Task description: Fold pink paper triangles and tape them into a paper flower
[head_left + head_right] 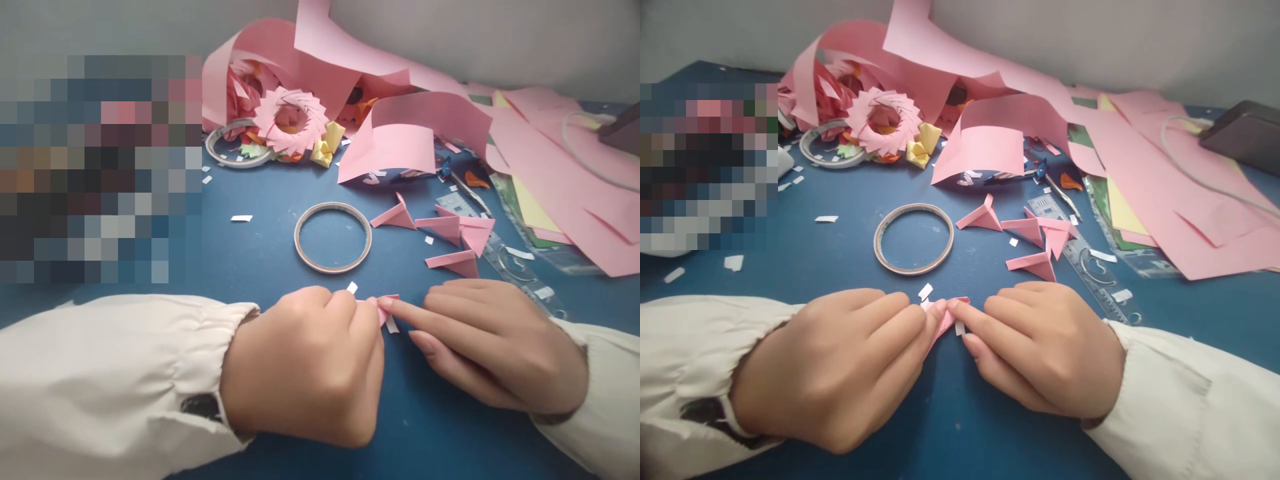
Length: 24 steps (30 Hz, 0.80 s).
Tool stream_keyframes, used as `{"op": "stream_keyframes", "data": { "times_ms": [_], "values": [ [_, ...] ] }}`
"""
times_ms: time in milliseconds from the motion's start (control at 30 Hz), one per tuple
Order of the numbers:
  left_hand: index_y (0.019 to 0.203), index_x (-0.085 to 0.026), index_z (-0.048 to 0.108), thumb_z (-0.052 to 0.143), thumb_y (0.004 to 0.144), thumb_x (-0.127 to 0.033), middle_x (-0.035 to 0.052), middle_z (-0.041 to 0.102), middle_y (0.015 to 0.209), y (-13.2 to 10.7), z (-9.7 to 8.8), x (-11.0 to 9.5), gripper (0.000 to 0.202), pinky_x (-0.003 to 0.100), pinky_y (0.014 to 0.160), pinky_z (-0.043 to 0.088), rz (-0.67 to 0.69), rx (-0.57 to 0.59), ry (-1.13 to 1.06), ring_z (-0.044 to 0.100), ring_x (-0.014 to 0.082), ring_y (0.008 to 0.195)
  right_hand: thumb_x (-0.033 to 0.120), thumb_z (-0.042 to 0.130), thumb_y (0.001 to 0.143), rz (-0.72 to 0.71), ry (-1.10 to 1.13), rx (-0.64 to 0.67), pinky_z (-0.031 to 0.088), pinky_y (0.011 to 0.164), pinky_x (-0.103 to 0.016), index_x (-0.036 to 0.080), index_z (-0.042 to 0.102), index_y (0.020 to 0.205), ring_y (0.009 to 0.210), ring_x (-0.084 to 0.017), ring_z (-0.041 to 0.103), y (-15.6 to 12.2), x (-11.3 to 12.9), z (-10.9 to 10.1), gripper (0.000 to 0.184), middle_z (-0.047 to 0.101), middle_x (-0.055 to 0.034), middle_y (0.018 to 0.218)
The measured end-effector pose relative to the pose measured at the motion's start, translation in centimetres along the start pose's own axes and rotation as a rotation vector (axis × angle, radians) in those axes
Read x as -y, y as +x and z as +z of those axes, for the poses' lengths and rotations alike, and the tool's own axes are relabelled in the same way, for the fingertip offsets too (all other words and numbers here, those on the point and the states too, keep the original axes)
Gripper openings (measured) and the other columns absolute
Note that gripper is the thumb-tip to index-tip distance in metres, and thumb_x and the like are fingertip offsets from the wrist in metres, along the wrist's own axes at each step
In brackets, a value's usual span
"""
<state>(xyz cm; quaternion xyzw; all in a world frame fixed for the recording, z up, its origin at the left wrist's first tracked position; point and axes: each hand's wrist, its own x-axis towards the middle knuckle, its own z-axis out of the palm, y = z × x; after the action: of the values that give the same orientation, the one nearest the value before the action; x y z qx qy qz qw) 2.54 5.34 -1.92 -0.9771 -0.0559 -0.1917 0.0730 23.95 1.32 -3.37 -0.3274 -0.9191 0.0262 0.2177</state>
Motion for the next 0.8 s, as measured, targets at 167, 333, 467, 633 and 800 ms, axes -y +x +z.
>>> {"op": "stream_keyframes", "data": {
  "times_ms": [167, 333, 467, 633, 800],
  "values": [
    [0.063, -0.010, 0.064, 0.051, 0.073, -0.009, 0.0086, 0.058, 0.052, 0.3, -0.4, -0.2, 0.017, 0.027, 0.033, 0.028, 0.079, 0.041, 0.053, 0.044, 0.0142, 0.039, 0.013, 0.041, 0.089, 0.047, 0.047, -0.022, 0.037, 0.047, -0.026, 0.008, 0.053, 0.115, 0.053, -0.012, 0.045, -0.2, 0.0, -0.5, 0.029, 0.052, 0.0001, 0.059],
    [0.056, -0.012, 0.060, 0.053, 0.071, -0.008, 0.0056, 0.054, 0.047, 0.2, -0.5, -0.6, 0.017, 0.026, 0.031, 0.022, 0.088, 0.025, 0.089, 0.038, 0.0117, 0.036, 0.013, 0.041, 0.088, -0.030, 0.064, 0.024, 0.038, 0.047, -0.029, 0.007, 0.054, 0.112, 0.054, -0.013, 0.048, 0.1, 0.4, -0.4, 0.028, 0.055, -0.0022, 0.063],
    [0.063, -0.012, 0.063, 0.047, 0.076, -0.010, 0.0069, 0.056, 0.051, -0.1, -0.6, -1.3, 0.020, 0.027, 0.033, 0.031, 0.035, -0.021, 0.056, 0.046, 0.0142, 0.041, 0.011, 0.044, 0.087, -0.016, 0.062, 0.035, 0.038, 0.046, -0.029, 0.006, 0.055, 0.108, 0.054, -0.015, 0.049, 0.3, 0.8, -0.1, 0.024, 0.058, -0.0033, 0.064],
    [0.067, -0.013, 0.063, 0.044, 0.074, -0.007, 0.0079, 0.059, 0.056, -0.2, -0.6, -1.6, 0.021, 0.029, 0.034, 0.033, 0.020, 0.037, -0.028, 0.049, 0.0171, 0.043, 0.012, 0.041, 0.089, 0.002, 0.041, 0.041, 0.037, 0.047, -0.028, 0.006, 0.055, 0.108, 0.054, -0.014, 0.048, 0.3, 1.0, 0.0, 0.024, 0.058, -0.0029, 0.063],
    [0.061, -0.014, 0.058, 0.042, 0.081, -0.013, 0.0086, 0.059, 0.057, 0.1, -0.5, -1.3, 0.026, 0.029, 0.035, 0.030, 0.062, 0.088, -0.052, 0.044, 0.0155, 0.041, 0.013, 0.040, 0.090, 0.014, -0.001, 0.031, 0.037, 0.048, -0.028, 0.009, 0.054, 0.109, 0.055, -0.014, 0.049, 0.4, 1.1, 0.0, 0.024, 0.057, -0.0019, 0.063]
  ]
}}
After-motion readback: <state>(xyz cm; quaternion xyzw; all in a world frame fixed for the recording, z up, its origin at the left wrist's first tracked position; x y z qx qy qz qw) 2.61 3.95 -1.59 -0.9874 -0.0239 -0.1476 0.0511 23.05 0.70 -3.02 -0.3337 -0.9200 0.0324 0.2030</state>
